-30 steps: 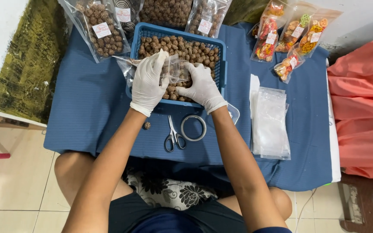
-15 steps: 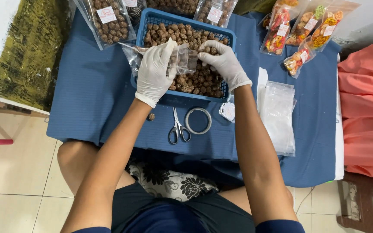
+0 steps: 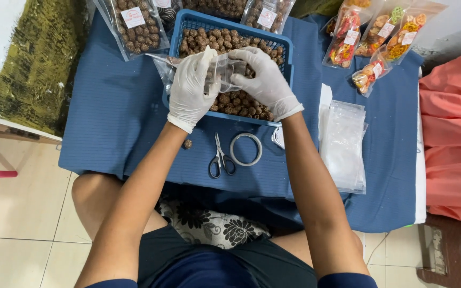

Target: The person fills a plastic bag with brown food balls from a basket by hand, using a small plastic cup, and then seals the bag with tape.

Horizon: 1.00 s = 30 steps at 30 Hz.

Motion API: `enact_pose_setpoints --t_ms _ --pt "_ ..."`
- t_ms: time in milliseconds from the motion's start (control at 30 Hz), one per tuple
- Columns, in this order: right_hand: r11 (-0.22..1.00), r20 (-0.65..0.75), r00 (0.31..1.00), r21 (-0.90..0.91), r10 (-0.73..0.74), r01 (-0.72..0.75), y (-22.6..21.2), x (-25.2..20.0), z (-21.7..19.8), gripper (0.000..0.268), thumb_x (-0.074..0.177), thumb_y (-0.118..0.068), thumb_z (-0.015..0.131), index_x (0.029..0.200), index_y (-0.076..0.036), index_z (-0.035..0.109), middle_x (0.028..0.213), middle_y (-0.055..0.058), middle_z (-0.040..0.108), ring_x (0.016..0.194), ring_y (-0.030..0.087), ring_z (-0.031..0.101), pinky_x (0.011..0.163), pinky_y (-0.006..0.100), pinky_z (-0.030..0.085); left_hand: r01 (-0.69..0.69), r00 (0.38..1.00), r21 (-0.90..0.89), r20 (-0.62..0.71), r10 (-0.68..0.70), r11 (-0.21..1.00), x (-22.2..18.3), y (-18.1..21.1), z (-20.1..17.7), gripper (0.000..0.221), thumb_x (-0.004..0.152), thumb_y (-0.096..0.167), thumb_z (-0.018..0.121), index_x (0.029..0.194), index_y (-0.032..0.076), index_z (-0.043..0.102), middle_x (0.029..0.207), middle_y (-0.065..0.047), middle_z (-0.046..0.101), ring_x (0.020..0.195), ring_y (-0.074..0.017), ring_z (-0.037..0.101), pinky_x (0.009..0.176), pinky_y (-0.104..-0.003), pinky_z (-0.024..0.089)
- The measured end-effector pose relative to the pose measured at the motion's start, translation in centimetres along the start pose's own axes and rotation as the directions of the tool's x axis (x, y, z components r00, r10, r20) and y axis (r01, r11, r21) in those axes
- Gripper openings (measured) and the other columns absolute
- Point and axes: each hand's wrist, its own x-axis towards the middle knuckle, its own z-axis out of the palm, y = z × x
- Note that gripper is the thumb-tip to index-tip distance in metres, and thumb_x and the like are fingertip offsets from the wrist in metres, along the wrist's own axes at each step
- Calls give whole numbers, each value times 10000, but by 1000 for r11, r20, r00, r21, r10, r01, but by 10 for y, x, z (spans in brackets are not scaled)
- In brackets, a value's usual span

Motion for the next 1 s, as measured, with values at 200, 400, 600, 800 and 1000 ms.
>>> enact_pose_setpoints --t_ms 200,400,600,800,1000 --pt "973 -1 997 -217 78 -77 5 13 77 672 992 -535 737 1615 -288 698 1930 196 276 1786 548 160 1248 930 239 56 997 -80 -44 -60 995 -3 -4 4 779 1189 91 854 1813 64 389 1612 -142 747 1451 -343 736 1319 -498 569" --pt "875 -43 996 -482 -79 48 21 5 54 442 1007 -489 817 1378 -257 753 1575 167 637 1354 526 587 1021 740 497 76 995 -58 -58 -80 995 -3 -2 2 726 1218 108 852 1795 57 415 1596 -129 749 1436 -336 730 1302 -484 597" --pt "883 -107 987 -465 -120 57 52 -14 26 466 1049 -311 961 1470 -197 797 1558 226 675 1313 531 626 1048 676 557 68 997 -85 -38 -71 994 -1 -8 5 809 1186 71 876 1821 72 375 1580 -145 738 1425 -347 729 1301 -492 594" --pt "937 -147 988 -350 -42 -12 29 -22 13 576 1111 -447 879 1634 -263 722 1655 184 619 1522 472 524 1239 673 390 73 997 -62 4 -73 995 -4 -9 8 889 1184 80 879 1858 83 301 1633 -139 732 1473 -337 723 1328 -485 585" --pt "879 -48 991 -468 -128 91 26 -22 40 629 1001 -476 1011 1540 -247 782 1673 167 635 1390 509 558 1110 692 499 114 992 -69 65 -109 991 1 -6 5 804 1164 98 857 1813 78 383 1620 -144 728 1461 -353 710 1326 -493 561"
